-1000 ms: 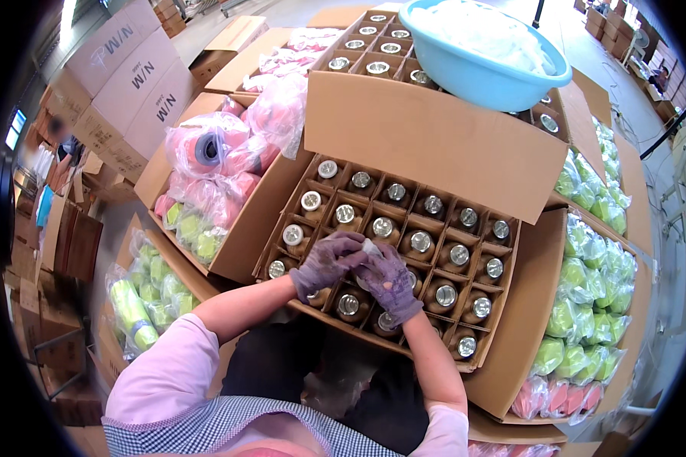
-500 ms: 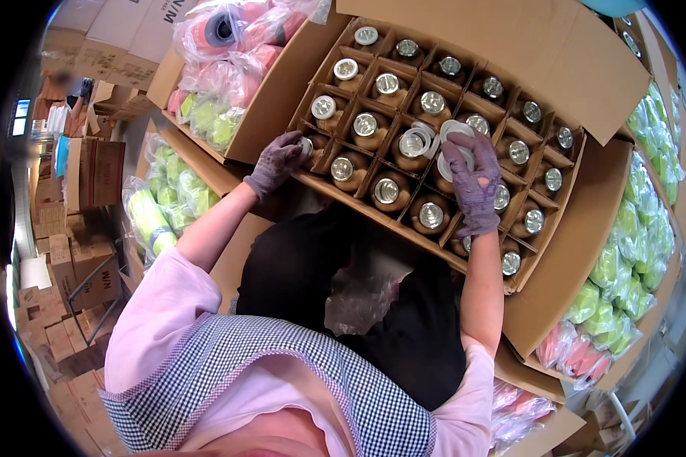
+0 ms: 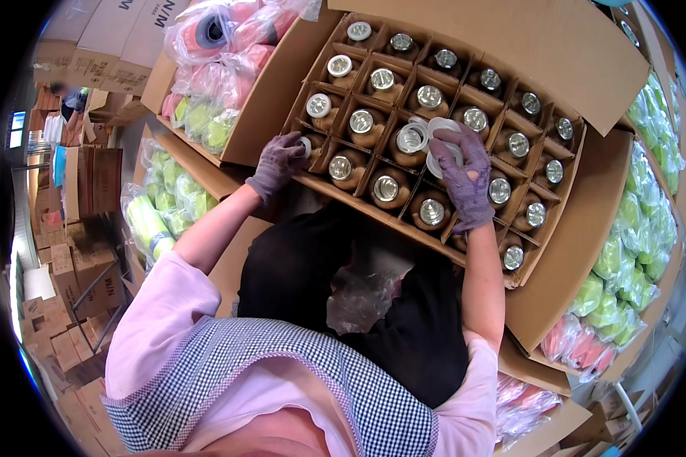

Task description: The person sits on the floor in a warehouse and places white plastic rings onto the tops of small jars arranged in a cardboard box. They handle the rings and jars by hand, working through the grid of jars in the box.

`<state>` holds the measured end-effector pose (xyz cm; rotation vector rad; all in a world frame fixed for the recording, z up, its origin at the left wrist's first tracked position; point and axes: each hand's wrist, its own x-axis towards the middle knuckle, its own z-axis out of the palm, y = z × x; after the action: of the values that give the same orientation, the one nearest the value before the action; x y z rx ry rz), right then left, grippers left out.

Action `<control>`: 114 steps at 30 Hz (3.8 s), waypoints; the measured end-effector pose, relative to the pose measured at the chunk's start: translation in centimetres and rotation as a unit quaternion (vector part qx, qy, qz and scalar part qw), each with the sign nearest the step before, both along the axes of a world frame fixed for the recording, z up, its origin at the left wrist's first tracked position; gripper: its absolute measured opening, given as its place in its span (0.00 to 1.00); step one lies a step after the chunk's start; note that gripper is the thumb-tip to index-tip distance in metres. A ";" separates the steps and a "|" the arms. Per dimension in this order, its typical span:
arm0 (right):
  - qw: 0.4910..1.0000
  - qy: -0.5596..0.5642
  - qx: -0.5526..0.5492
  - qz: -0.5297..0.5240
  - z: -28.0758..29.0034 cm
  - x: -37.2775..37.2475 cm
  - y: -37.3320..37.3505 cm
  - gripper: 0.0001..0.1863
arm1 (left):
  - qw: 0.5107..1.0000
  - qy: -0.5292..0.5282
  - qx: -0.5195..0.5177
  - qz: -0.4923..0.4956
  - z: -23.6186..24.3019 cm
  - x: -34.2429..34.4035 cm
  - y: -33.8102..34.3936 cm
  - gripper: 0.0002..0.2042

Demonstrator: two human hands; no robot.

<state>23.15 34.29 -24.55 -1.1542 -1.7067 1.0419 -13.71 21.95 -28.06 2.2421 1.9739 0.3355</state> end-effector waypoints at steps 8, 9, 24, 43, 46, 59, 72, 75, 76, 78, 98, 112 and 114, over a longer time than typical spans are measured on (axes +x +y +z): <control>1.000 0.012 0.007 0.012 0.3 -1.2 -0.2 0.12 | 0.999 0.033 -0.015 -0.007 -0.2 -0.3 0.7 0.07; 1.000 0.018 0.007 0.017 0.2 -1.2 -0.1 0.13 | 0.999 0.054 -0.008 -0.002 -0.2 0.3 1.1 0.07; 0.865 0.381 -0.294 0.145 0.4 -2.7 -1.8 0.19 | 0.765 -0.538 -0.331 0.126 8.8 13.7 9.9 0.19; 0.866 0.400 -0.300 0.001 -2.5 1.1 -0.4 0.14 | 0.992 0.015 0.050 -0.118 0.9 6.2 0.0 0.12; 0.866 0.389 -0.315 -0.009 -2.6 1.0 -0.6 0.15 | 0.993 0.011 0.006 -0.121 0.6 6.9 -0.2 0.13; 0.876 0.374 -0.305 0.011 -2.5 0.3 -1.1 0.15 | 0.989 0.033 0.016 -0.141 -0.5 7.0 -0.8 0.10; 0.925 0.246 -0.288 -0.022 -1.4 1.4 -1.4 0.21 | 0.966 -0.119 -0.028 -0.230 1.0 6.3 0.5 0.18; 0.970 0.158 -0.182 -0.013 -2.5 -0.2 -1.3 0.24 | 0.979 -0.171 -0.086 -0.072 0.1 5.7 -0.6 0.21; 0.959 0.180 -0.217 -0.001 -1.9 -0.9 -1.3 0.23 | 0.982 -0.145 -0.097 -0.072 0.0 5.2 -0.8 0.22; 0.933 0.231 -0.275 -0.006 -0.7 -0.5 -1.4 0.21 | 0.967 0.021 -0.122 -0.225 2.3 6.4 1.1 0.18; 0.885 0.369 -0.275 0.076 1.3 -0.6 -1.9 0.18 | 0.956 0.183 -0.171 -0.154 5.6 10.7 6.5 0.19; 0.832 0.429 -0.322 0.145 1.0 -0.7 -2.4 0.17 | 0.683 -0.651 -0.294 0.150 8.5 16.2 9.2 0.19; 0.856 0.389 -0.315 0.133 0.5 -0.9 -2.3 0.17 | 0.646 -0.676 -0.312 0.167 7.5 15.6 9.1 0.19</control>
<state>22.28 32.01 -24.01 -0.6756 -0.8867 2.0089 1.94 31.02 -20.58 0.6111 1.1943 0.8505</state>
